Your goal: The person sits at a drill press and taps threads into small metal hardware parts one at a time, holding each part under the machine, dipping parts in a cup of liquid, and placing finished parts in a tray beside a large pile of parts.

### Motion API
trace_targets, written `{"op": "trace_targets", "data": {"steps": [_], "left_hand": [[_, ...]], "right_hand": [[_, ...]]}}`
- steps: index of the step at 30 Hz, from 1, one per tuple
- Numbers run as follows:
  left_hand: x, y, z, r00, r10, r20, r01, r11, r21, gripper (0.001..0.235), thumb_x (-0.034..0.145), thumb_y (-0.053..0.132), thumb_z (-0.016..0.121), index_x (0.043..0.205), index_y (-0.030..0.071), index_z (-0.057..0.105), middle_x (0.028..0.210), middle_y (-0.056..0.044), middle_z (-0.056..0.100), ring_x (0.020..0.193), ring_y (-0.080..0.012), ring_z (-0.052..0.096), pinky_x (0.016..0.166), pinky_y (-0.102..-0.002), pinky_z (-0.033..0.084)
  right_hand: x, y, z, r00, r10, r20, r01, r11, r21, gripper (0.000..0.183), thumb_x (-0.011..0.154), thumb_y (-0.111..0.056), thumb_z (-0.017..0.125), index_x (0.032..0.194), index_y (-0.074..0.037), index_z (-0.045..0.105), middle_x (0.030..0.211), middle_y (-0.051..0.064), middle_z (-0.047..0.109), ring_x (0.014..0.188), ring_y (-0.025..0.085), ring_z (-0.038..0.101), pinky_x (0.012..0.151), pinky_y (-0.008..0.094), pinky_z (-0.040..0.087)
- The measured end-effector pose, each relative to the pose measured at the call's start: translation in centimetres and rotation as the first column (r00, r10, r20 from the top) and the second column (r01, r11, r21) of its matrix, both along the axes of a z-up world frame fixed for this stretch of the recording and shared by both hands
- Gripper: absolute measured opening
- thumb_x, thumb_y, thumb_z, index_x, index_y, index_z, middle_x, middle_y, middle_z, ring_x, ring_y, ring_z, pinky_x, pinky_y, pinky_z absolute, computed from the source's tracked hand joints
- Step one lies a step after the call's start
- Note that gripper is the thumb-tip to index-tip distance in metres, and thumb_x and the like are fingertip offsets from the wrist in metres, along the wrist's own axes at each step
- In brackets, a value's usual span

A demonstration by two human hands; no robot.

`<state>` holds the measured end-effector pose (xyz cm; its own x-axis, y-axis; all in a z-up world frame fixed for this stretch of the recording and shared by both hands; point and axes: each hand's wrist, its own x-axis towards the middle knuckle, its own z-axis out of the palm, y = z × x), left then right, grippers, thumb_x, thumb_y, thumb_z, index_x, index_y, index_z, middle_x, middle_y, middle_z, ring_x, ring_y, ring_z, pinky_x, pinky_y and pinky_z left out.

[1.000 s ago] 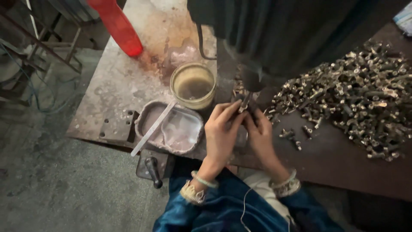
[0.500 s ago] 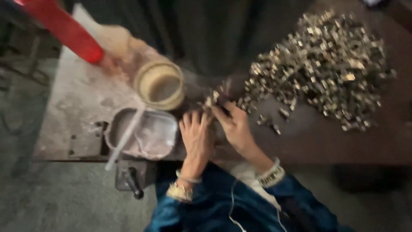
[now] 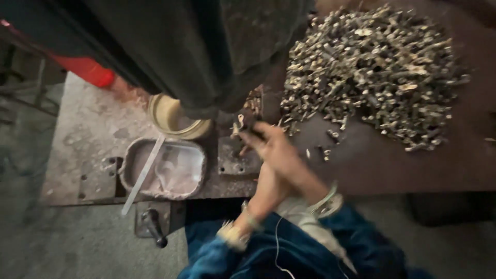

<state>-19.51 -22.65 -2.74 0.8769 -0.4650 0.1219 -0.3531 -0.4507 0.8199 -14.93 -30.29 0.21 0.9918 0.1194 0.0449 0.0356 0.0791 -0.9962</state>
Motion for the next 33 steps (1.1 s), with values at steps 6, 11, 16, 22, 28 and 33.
{"op": "trace_targets", "data": {"steps": [6,11,16,22,28,33], "left_hand": [[-4.9,6.8,5.8,0.98,0.107,-0.168,-0.138,0.973,-0.183,0.024,0.09,0.01,0.069,0.113,0.011,0.077,0.102,-0.009,0.075,0.085,-0.0264,0.077,0.07,-0.034,0.064],[-2.1,8.3,8.1,0.879,0.148,0.452,-0.074,0.981,-0.177,0.033,0.086,0.009,0.07,0.119,0.009,0.073,0.11,-0.008,0.073,0.093,-0.0257,0.073,0.078,-0.037,0.061],[1.4,9.3,2.2,0.63,-0.104,0.77,-0.144,0.958,0.248,0.049,0.075,0.012,0.071,0.123,0.002,0.069,0.115,-0.009,0.067,0.111,-0.0286,0.069,0.097,-0.042,0.059],[-0.1,8.8,1.9,0.908,0.131,0.398,-0.262,0.919,0.294,0.058,0.072,0.005,0.069,0.129,-0.004,0.062,0.115,-0.016,0.064,0.107,-0.0331,0.062,0.086,-0.038,0.055],[2.4,2.7,-2.2,0.716,0.07,0.695,-0.35,0.897,0.27,0.035,0.078,0.009,0.066,0.113,0.004,0.067,0.115,-0.014,0.065,0.106,-0.0324,0.063,0.074,-0.039,0.054],[6.7,-2.5,-8.7,0.745,0.01,0.667,-0.478,0.706,0.523,0.01,0.087,0.01,0.065,0.09,0.009,0.074,0.087,-0.01,0.067,0.093,-0.0264,0.066,0.087,-0.041,0.052]], "right_hand": [[5.2,-4.4,2.2,0.888,0.456,-0.06,-0.459,0.885,-0.073,0.031,0.1,-0.021,0.069,0.12,0.001,0.072,0.102,0.008,0.076,0.086,0.015,0.073,0.077,0.03,0.062],[5.0,-4.3,4.5,0.842,0.533,-0.085,-0.539,0.839,-0.082,0.031,0.099,-0.019,0.066,0.123,0.0,0.07,0.108,0.008,0.078,0.095,0.013,0.073,0.081,0.029,0.062],[6.0,-5.2,2.3,0.861,0.508,-0.016,-0.506,0.854,-0.118,0.03,0.102,-0.014,0.065,0.126,0.002,0.069,0.113,0.011,0.077,0.101,0.014,0.07,0.087,0.028,0.058],[5.2,-4.5,2.7,0.839,0.543,-0.023,-0.543,0.839,-0.03,0.029,0.103,-0.014,0.062,0.127,0.001,0.067,0.114,0.01,0.077,0.105,0.015,0.072,0.09,0.031,0.061],[5.0,-4.5,2.5,0.862,0.507,-0.021,-0.507,0.857,-0.094,0.033,0.101,-0.013,0.064,0.13,0.002,0.067,0.114,0.011,0.076,0.104,0.016,0.072,0.092,0.031,0.061],[4.5,-4.0,3.2,0.883,0.462,-0.083,-0.464,0.885,-0.016,0.031,0.101,-0.014,0.064,0.127,0.002,0.067,0.111,0.013,0.078,0.102,0.017,0.073,0.091,0.032,0.06]]}}
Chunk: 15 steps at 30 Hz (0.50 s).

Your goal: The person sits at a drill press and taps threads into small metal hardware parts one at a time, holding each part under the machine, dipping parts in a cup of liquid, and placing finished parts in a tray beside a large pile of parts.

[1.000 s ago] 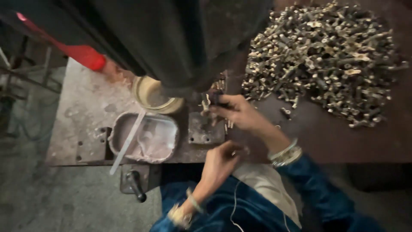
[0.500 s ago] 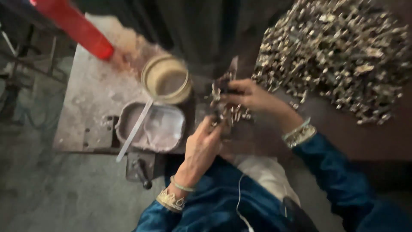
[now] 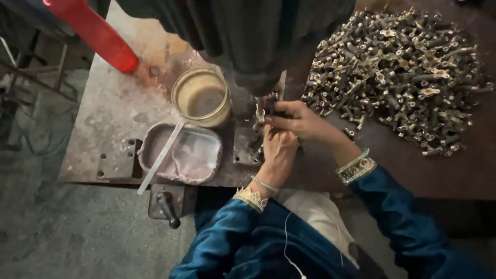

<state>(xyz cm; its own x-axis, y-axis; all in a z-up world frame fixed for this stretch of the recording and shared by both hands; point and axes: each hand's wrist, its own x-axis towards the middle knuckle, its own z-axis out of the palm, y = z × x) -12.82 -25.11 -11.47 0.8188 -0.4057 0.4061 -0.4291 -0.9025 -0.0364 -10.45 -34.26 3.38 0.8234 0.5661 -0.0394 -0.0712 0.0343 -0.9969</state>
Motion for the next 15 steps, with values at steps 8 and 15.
{"op": "trace_targets", "data": {"steps": [8,15], "left_hand": [[0.5,2.5,3.7,0.996,-0.083,-0.018,0.07,0.922,-0.38,0.01,0.083,0.007,0.061,0.079,0.005,0.07,0.076,-0.011,0.068,0.075,-0.0275,0.068,0.064,-0.039,0.05],[3.5,-0.5,-3.6,0.936,-0.315,-0.156,-0.007,0.427,-0.904,0.014,0.094,0.009,0.052,0.091,0.004,0.064,0.082,-0.009,0.067,0.075,-0.0247,0.066,0.064,-0.036,0.052]], "right_hand": [[-0.2,0.1,0.4,0.999,0.008,0.034,-0.007,1.0,-0.016,0.029,0.102,-0.017,0.064,0.123,0.002,0.068,0.11,0.012,0.078,0.1,0.016,0.073,0.088,0.031,0.06],[0.4,-0.4,-0.4,0.999,0.024,0.031,-0.025,1.0,0.016,0.029,0.102,-0.016,0.064,0.124,0.002,0.067,0.11,0.012,0.078,0.096,0.017,0.073,0.086,0.032,0.062]]}}
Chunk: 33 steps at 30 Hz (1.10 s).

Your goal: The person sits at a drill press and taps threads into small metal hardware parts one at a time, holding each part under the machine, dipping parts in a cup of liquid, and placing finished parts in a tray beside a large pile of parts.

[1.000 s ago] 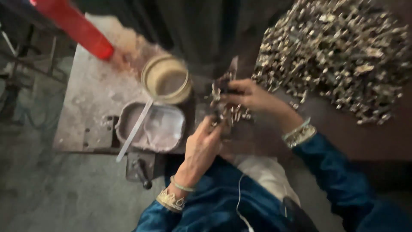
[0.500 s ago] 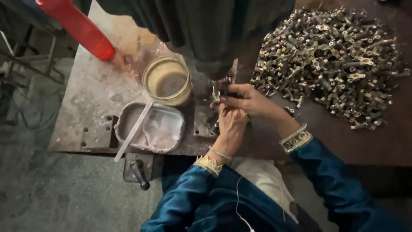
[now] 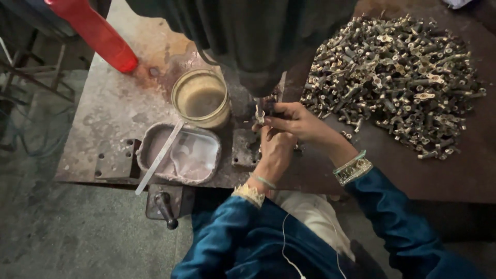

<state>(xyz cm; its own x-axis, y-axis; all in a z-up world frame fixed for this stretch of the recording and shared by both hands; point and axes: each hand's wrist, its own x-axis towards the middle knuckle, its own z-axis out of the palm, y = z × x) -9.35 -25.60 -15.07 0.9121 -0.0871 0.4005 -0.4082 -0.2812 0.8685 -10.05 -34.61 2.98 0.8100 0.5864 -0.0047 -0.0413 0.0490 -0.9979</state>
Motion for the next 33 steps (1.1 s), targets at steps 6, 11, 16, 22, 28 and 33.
{"op": "trace_targets", "data": {"steps": [6,11,16,22,28,33], "left_hand": [[-11.6,5.4,13.9,0.967,-0.221,0.128,0.164,0.922,0.35,0.033,0.075,0.011,0.069,0.106,-0.001,0.065,0.104,-0.019,0.061,0.096,-0.0393,0.062,0.077,-0.046,0.053],[-12.7,14.9,16.0,0.999,-0.011,0.036,-0.003,0.928,0.372,0.019,0.081,0.009,0.071,0.099,0.005,0.067,0.098,-0.016,0.063,0.095,-0.0382,0.065,0.08,-0.046,0.054],[-11.8,22.0,15.3,0.967,0.248,0.062,-0.251,0.876,0.411,0.016,0.085,0.002,0.064,0.1,0.006,0.069,0.099,-0.015,0.066,0.09,-0.0383,0.066,0.076,-0.046,0.054],[-11.3,21.8,11.8,0.968,0.25,0.022,-0.214,0.78,0.588,0.009,0.083,0.005,0.066,0.092,0.005,0.069,0.092,-0.015,0.064,0.087,-0.0384,0.066,0.074,-0.049,0.053],[-10.4,23.2,11.5,0.95,0.3,-0.089,-0.218,0.841,0.496,0.011,0.08,0.006,0.071,0.088,0.006,0.078,0.087,-0.016,0.073,0.083,-0.0338,0.072,0.076,-0.042,0.056],[-10.7,24.2,11.5,0.783,-0.076,-0.617,-0.213,0.9,-0.381,0.02,0.085,0.01,0.078,0.102,0.0,0.078,0.092,-0.009,0.08,0.082,-0.0139,0.075,0.075,-0.026,0.058]], "right_hand": [[-1.3,0.3,-1.5,0.989,-0.145,-0.01,0.145,0.989,-0.011,0.029,0.102,-0.013,0.063,0.128,-0.001,0.066,0.114,0.008,0.077,0.101,0.015,0.072,0.084,0.031,0.059],[-5.8,4.8,-1.3,0.9,-0.43,-0.072,0.435,0.875,0.213,0.026,0.102,-0.012,0.064,0.126,-0.001,0.067,0.118,0.008,0.073,0.103,0.017,0.072,0.085,0.034,0.062],[-6.9,5.9,-0.1,0.846,-0.525,-0.096,0.533,0.823,0.195,0.022,0.107,-0.01,0.063,0.126,0.0,0.068,0.119,0.01,0.074,0.097,0.019,0.07,0.085,0.034,0.06],[-6.5,5.2,-1.3,0.855,-0.507,-0.11,0.517,0.814,0.264,0.021,0.107,-0.007,0.06,0.126,-0.002,0.066,0.119,0.009,0.072,0.104,0.017,0.071,0.086,0.034,0.06],[-5.8,4.8,-1.0,0.852,-0.518,-0.078,0.523,0.831,0.191,0.021,0.107,-0.007,0.057,0.125,-0.002,0.065,0.116,0.01,0.072,0.099,0.019,0.071,0.081,0.036,0.061],[-5.7,4.8,-0.7,0.859,-0.506,-0.073,0.509,0.832,0.22,0.023,0.109,-0.008,0.056,0.128,-0.002,0.065,0.114,0.01,0.072,0.097,0.017,0.07,0.08,0.034,0.058]]}}
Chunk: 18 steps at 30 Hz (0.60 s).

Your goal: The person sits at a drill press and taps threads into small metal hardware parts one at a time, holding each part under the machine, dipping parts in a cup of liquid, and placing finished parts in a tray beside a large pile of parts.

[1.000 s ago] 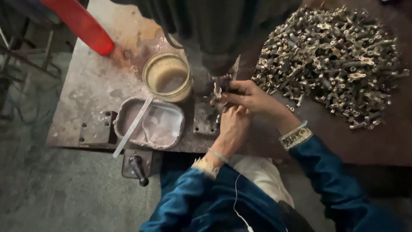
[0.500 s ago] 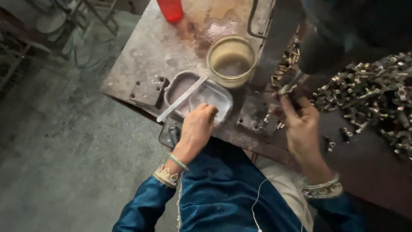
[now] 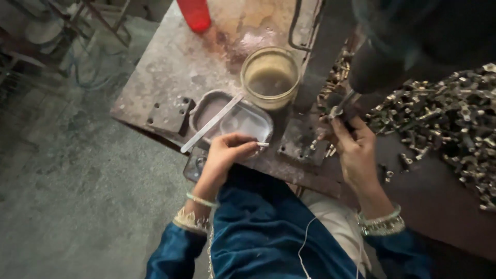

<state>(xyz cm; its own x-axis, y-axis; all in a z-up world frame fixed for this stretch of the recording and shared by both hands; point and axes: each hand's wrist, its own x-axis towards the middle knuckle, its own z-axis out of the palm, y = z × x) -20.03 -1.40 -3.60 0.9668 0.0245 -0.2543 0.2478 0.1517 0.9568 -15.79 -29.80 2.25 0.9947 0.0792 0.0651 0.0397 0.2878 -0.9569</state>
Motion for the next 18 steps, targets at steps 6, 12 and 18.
{"op": "trace_targets", "data": {"steps": [6,12,18], "left_hand": [[-3.0,-8.8,-2.2,0.989,0.04,0.141,-0.037,0.999,-0.028,0.016,0.088,0.007,0.078,0.102,-0.001,0.076,0.092,-0.005,0.078,0.083,-0.0091,0.072,0.074,-0.024,0.058],[-3.7,-11.4,-1.5,0.9,0.036,0.435,-0.174,0.943,0.283,0.014,0.086,0.003,0.078,0.099,0.001,0.074,0.091,-0.008,0.073,0.081,-0.0145,0.076,0.071,-0.026,0.06],[-2.0,-12.2,-0.4,0.828,-0.08,0.556,-0.211,0.873,0.44,0.017,0.084,0.006,0.08,0.097,0.003,0.069,0.087,-0.013,0.063,0.077,-0.0297,0.067,0.067,-0.036,0.054]], "right_hand": [[-0.1,0.0,0.1,1.0,-0.004,-0.02,0.004,1.0,0.027,0.022,0.107,-0.007,0.057,0.126,-0.001,0.065,0.112,0.01,0.072,0.095,0.017,0.071,0.078,0.034,0.059],[0.1,-0.5,-0.7,0.999,0.041,0.0,-0.041,0.999,0.036,0.019,0.109,-0.008,0.057,0.124,0.0,0.066,0.112,0.011,0.072,0.095,0.018,0.07,0.081,0.034,0.059],[0.4,-0.6,-1.6,0.999,0.043,0.032,-0.044,0.998,0.05,0.019,0.108,-0.009,0.059,0.123,-0.001,0.067,0.112,0.011,0.073,0.097,0.018,0.071,0.081,0.033,0.06]]}}
